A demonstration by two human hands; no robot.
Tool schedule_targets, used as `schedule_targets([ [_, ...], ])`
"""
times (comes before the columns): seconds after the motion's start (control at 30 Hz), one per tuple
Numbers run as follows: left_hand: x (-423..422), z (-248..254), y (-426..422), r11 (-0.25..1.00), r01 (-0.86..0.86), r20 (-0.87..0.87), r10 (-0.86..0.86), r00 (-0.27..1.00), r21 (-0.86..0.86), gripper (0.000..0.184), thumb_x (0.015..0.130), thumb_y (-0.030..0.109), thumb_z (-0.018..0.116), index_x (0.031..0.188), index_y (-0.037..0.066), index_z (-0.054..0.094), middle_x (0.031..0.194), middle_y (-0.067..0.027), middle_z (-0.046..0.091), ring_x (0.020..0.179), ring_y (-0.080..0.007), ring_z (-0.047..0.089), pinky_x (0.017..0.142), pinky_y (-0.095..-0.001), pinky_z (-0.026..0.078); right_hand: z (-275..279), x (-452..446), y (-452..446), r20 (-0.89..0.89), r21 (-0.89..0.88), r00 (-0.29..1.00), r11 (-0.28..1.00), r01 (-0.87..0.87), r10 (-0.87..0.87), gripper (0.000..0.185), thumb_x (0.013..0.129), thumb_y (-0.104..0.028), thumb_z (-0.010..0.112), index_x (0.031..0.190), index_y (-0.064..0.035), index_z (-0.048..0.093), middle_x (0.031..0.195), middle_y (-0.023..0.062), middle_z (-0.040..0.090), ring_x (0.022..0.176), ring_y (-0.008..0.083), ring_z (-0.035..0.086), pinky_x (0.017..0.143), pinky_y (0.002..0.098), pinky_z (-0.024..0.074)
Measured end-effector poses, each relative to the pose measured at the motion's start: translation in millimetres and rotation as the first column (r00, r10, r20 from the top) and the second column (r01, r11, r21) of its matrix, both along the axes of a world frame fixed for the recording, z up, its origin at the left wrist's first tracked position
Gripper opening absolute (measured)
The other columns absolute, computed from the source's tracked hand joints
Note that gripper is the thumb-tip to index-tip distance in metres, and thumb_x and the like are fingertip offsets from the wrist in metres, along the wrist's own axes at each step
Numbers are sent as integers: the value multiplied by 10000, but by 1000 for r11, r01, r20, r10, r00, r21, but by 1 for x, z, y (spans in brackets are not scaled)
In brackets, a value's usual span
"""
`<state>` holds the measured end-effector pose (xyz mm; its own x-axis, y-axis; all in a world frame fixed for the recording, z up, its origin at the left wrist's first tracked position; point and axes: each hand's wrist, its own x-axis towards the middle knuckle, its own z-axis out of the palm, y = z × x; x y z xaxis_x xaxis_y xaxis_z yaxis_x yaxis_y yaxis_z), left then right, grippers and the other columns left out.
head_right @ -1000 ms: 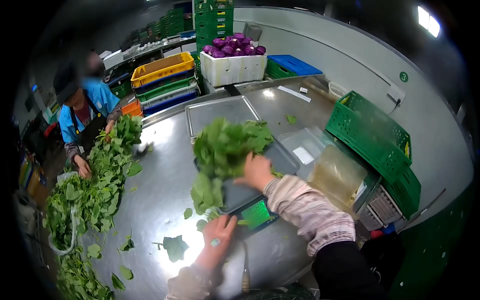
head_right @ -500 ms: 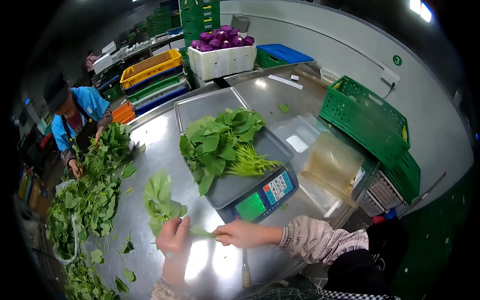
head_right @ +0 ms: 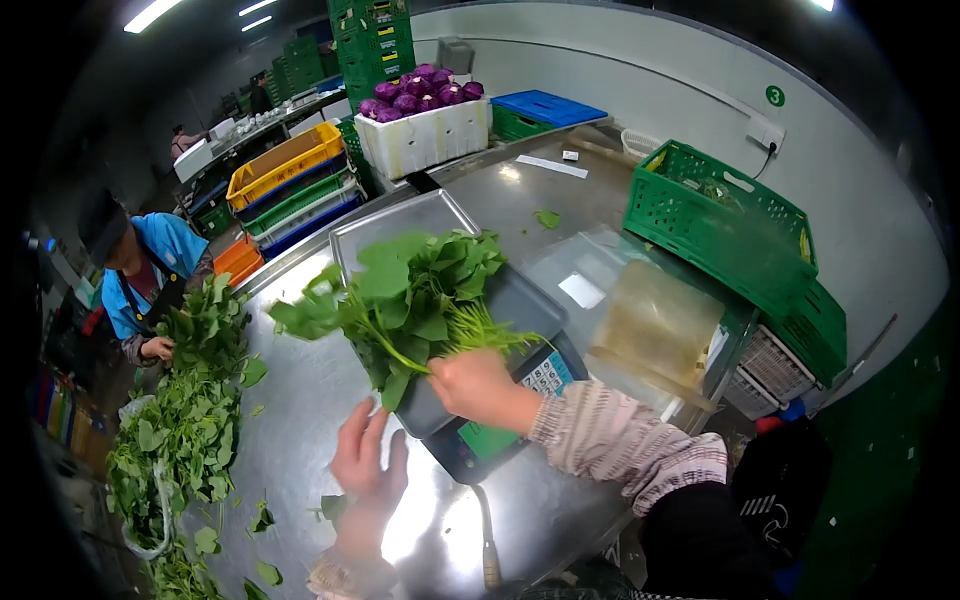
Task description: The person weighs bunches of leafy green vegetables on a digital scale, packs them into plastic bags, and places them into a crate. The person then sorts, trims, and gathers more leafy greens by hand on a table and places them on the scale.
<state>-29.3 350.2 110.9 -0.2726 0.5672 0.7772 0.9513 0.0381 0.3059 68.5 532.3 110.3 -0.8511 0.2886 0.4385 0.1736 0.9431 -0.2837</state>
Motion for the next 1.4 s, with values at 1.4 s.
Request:
schedule_targets([
  [1.4, -65, -61, 190, 985, 40, -147, -65, 987, -170, 373, 737, 1, 610, 1105, 56, 628, 1258, -172, 524, 1069, -340, 541, 871, -419, 468, 4, 87, 10, -141, -610, 990, 789, -73, -17, 224, 885, -170, 570, 1047, -18, 544, 1004, 89, 625, 713, 186, 622, 561, 336, 491],
])
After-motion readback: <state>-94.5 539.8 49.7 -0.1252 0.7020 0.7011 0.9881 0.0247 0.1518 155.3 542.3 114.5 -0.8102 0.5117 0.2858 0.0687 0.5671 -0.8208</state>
